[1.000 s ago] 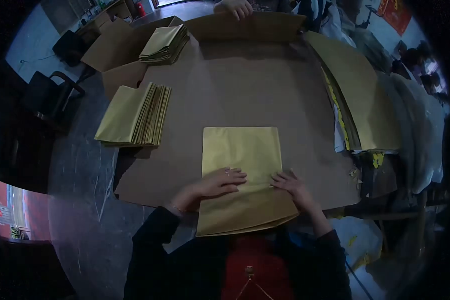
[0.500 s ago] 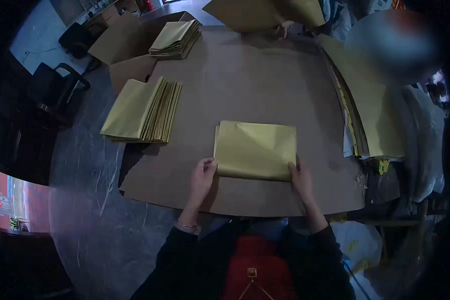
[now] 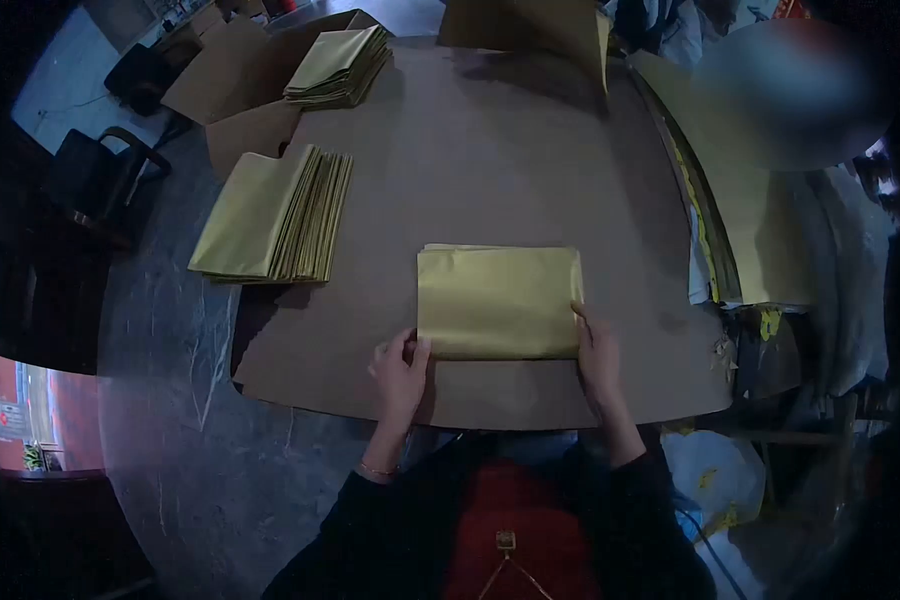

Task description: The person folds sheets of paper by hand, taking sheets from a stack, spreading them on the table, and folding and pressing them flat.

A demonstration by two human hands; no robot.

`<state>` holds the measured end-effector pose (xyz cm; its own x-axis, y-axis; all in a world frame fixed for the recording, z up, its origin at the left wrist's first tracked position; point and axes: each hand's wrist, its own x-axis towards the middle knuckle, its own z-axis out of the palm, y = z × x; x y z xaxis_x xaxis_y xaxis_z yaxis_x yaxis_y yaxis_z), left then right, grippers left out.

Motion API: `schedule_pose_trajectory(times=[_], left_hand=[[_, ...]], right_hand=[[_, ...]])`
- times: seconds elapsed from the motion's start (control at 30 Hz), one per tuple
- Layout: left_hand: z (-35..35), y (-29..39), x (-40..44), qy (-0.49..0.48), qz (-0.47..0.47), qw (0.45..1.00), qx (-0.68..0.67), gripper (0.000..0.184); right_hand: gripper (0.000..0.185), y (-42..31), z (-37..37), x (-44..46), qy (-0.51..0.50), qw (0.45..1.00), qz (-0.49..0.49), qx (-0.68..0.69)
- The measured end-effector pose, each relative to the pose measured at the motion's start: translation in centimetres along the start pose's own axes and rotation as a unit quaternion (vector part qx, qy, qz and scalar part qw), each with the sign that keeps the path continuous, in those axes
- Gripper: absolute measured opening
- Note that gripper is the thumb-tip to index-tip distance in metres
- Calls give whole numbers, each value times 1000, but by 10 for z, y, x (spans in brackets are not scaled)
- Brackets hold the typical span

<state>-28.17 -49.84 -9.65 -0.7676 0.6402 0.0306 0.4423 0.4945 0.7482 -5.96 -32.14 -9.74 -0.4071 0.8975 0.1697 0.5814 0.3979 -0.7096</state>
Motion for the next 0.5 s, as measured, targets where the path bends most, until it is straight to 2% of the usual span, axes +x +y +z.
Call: schedule_pose_trajectory(times=[0.07, 0.1, 0.2, 0.23, 0.4, 0.47, 0.5], left_hand=[[1, 2, 2, -17, -24, 1000, 6, 29], [2, 2, 2, -17, -29, 999, 33, 29], [0, 4, 4, -48, -30, 996, 74, 30], [-2, 11, 3, -31, -8, 995, 90, 31], [5, 18, 2, -24, 21, 981, 192, 30], [11, 5, 3, 11, 53, 971, 231, 28], [3, 19, 4, -9, 40, 977, 208, 27]], right_hand=[[27, -8, -3, 1, -24, 998, 50, -4], [28, -4, -2, 2, -29, 998, 41, -36], [29, 2, 5, 1, -13, 999, 26, -14], [31, 5, 10, 0, -1, 996, 18, -92], [31, 11, 22, -6, 46, 978, 19, -204], [31, 12, 28, -7, 31, 960, 34, -276], [29, 11, 29, -7, 94, 971, 9, -218]])
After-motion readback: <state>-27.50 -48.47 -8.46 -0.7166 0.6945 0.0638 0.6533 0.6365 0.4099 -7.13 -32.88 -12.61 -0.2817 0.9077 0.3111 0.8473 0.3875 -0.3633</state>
